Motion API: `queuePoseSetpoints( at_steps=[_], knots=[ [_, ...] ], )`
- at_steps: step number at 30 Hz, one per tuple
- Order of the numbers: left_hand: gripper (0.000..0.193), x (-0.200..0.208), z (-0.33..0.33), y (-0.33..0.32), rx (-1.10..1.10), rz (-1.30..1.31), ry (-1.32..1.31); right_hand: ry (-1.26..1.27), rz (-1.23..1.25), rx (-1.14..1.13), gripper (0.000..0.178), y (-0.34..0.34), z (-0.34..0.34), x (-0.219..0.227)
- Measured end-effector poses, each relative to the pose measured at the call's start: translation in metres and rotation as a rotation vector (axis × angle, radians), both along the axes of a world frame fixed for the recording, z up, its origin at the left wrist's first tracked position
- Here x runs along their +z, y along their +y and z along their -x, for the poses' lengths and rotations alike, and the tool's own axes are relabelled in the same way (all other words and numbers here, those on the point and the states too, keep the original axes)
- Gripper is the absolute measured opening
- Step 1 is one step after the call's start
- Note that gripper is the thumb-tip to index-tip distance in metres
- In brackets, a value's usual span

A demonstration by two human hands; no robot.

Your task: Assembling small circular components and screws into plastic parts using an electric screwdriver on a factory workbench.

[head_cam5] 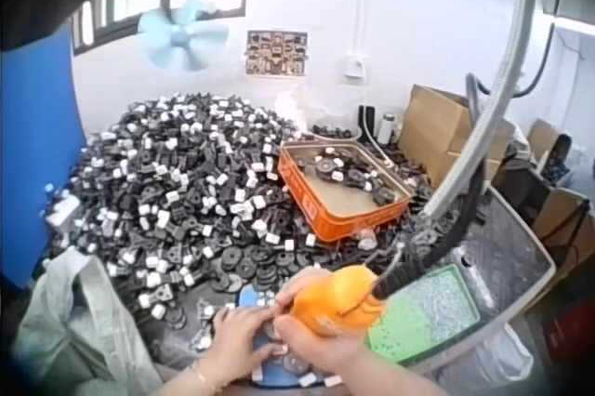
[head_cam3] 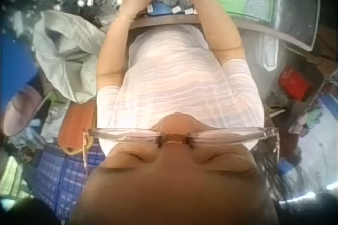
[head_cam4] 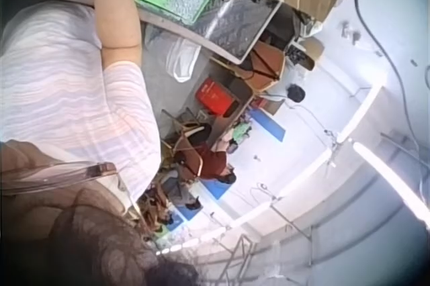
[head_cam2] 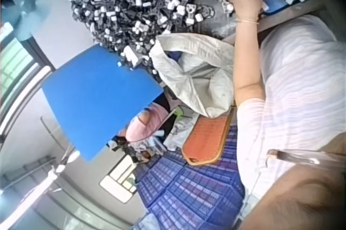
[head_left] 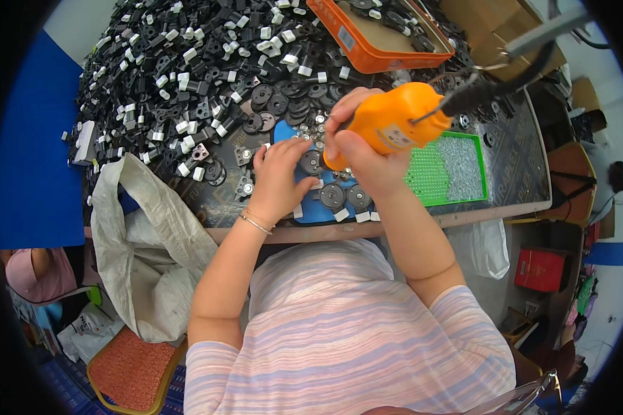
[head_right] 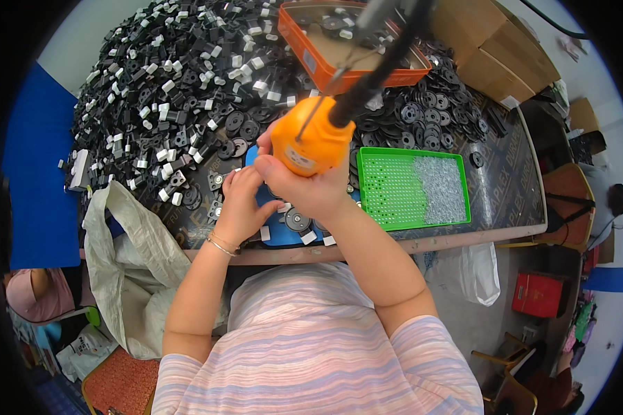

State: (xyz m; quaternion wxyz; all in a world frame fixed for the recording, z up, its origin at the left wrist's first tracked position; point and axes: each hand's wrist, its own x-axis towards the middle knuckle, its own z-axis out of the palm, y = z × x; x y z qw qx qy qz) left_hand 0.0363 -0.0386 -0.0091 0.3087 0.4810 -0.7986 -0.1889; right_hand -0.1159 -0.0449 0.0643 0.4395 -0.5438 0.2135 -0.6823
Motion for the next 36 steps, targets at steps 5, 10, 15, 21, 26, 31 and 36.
queuePoseSetpoints(
  at_steps=[5,10,15,21,26,31,36],
  knots=[
    [0.052,0.001,-0.001,-0.013,-0.147,-0.155,-0.103,0.046,-0.068,0.007,0.020,-0.006,-0.003,-0.007],
    [0.045,-0.003,0.001,-0.019,-0.178,-0.213,-0.083,0.041,-0.145,0.005,0.019,-0.005,-0.008,-0.003],
    [0.038,-0.001,0.004,-0.022,-0.137,-0.251,-0.058,0.168,-0.063,0.041,0.022,-0.007,-0.011,0.000],
    [0.038,-0.010,0.001,-0.024,-0.162,-0.274,0.013,0.270,0.079,0.050,0.027,-0.012,-0.009,-0.009],
    [0.038,-0.025,0.002,-0.027,-0.119,-0.059,-0.060,0.304,0.150,0.232,0.026,-0.022,-0.003,-0.006],
    [0.046,-0.007,-0.001,-0.023,-0.159,-0.244,-0.119,0.069,0.152,0.243,0.032,-0.018,0.026,0.013],
    [0.049,-0.003,0.001,-0.021,-0.138,-0.236,-0.125,-0.019,0.112,-0.227,0.015,0.009,0.097,0.026]
  ],
)
